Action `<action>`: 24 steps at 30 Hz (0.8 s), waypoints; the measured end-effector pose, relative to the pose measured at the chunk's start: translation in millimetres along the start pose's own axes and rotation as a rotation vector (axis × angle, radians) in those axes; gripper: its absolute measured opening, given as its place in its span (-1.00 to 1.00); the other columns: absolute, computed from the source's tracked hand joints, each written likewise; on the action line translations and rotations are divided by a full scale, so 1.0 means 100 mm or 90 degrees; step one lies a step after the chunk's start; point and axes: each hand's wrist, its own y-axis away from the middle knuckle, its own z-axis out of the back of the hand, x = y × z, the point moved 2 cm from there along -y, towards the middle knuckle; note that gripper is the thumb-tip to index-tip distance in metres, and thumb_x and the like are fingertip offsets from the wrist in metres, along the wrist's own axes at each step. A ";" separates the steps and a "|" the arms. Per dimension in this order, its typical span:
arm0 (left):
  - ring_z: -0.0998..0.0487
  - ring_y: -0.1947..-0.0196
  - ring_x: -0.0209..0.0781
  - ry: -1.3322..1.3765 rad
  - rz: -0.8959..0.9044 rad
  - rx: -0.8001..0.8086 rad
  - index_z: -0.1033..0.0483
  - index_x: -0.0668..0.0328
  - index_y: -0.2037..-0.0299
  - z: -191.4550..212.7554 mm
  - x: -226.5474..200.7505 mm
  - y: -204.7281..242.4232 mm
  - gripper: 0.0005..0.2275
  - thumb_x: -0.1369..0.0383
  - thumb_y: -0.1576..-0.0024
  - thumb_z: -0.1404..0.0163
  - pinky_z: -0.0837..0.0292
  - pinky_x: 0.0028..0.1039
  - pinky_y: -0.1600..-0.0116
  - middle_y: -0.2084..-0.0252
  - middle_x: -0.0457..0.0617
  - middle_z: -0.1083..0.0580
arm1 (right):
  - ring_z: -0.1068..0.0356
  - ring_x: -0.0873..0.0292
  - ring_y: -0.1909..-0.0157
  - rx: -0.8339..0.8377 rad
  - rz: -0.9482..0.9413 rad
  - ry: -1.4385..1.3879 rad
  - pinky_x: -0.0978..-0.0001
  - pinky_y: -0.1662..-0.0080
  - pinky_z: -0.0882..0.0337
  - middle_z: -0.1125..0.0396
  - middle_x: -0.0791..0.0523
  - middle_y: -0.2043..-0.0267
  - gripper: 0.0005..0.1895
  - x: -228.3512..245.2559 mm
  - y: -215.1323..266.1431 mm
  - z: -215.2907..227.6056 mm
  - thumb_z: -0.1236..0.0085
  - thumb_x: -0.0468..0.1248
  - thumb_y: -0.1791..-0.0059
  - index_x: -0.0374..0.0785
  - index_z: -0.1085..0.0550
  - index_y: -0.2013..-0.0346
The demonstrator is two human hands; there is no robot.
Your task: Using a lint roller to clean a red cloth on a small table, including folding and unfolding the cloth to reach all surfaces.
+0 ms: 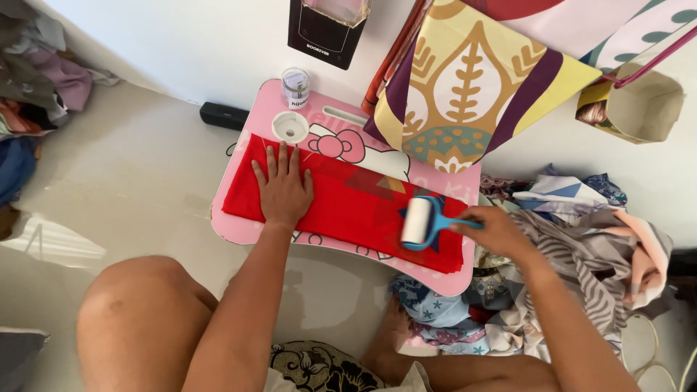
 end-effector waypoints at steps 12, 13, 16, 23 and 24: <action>0.12 -0.60 0.05 0.009 0.007 0.012 -0.22 -0.07 -0.47 -0.09 0.05 -0.02 -0.52 0.08 -0.36 0.34 0.48 0.17 -0.54 -0.58 0.01 -0.07 | -0.54 -0.12 0.06 0.108 -0.096 0.044 0.07 0.03 -0.46 -0.57 -0.15 0.24 -0.55 -0.15 0.24 0.22 -0.43 0.01 0.18 -0.23 -0.70 0.17; 0.12 -0.60 0.05 0.008 0.006 0.015 -0.22 -0.07 -0.47 -0.08 0.05 -0.02 -0.52 0.08 -0.36 0.34 0.48 0.17 -0.54 -0.58 0.01 -0.07 | -0.54 -0.12 0.06 0.109 -0.098 0.043 0.07 0.03 -0.46 -0.57 -0.15 0.24 -0.55 -0.31 0.24 0.27 -0.43 0.01 0.18 -0.23 -0.70 0.17; 0.11 -0.59 0.07 0.010 -0.003 0.010 -0.22 -0.03 -0.48 -0.05 0.04 -0.01 -0.51 0.08 -0.37 0.34 0.48 0.18 -0.53 -0.58 0.04 -0.07 | -0.53 -0.16 0.00 0.105 -0.162 0.006 0.08 -0.01 -0.47 -0.57 -0.17 0.18 -0.44 -0.63 0.24 0.39 -0.48 0.04 0.21 -0.33 -0.71 0.11; 0.12 -0.60 0.04 0.002 0.010 0.020 -0.21 -0.07 -0.48 -0.03 0.02 -0.01 -0.53 0.06 -0.40 0.41 0.50 0.15 -0.54 -0.58 0.01 -0.08 | -0.48 -0.23 -0.06 -0.015 -0.188 -0.093 0.05 0.07 -0.54 -0.49 -0.23 0.04 -0.54 0.00 0.15 0.41 -0.43 -0.07 0.14 -0.32 -0.66 0.09; 0.12 -0.60 0.04 0.007 0.010 0.025 -0.21 -0.06 -0.48 -0.03 0.02 -0.01 -0.52 0.06 -0.40 0.42 0.50 0.16 -0.54 -0.58 0.01 -0.07 | -0.49 -0.14 -0.03 -0.050 -0.171 -0.118 0.16 0.11 -0.57 -0.49 -0.20 0.07 -0.60 0.06 0.09 0.35 -0.45 -0.08 0.16 -0.25 -0.66 0.14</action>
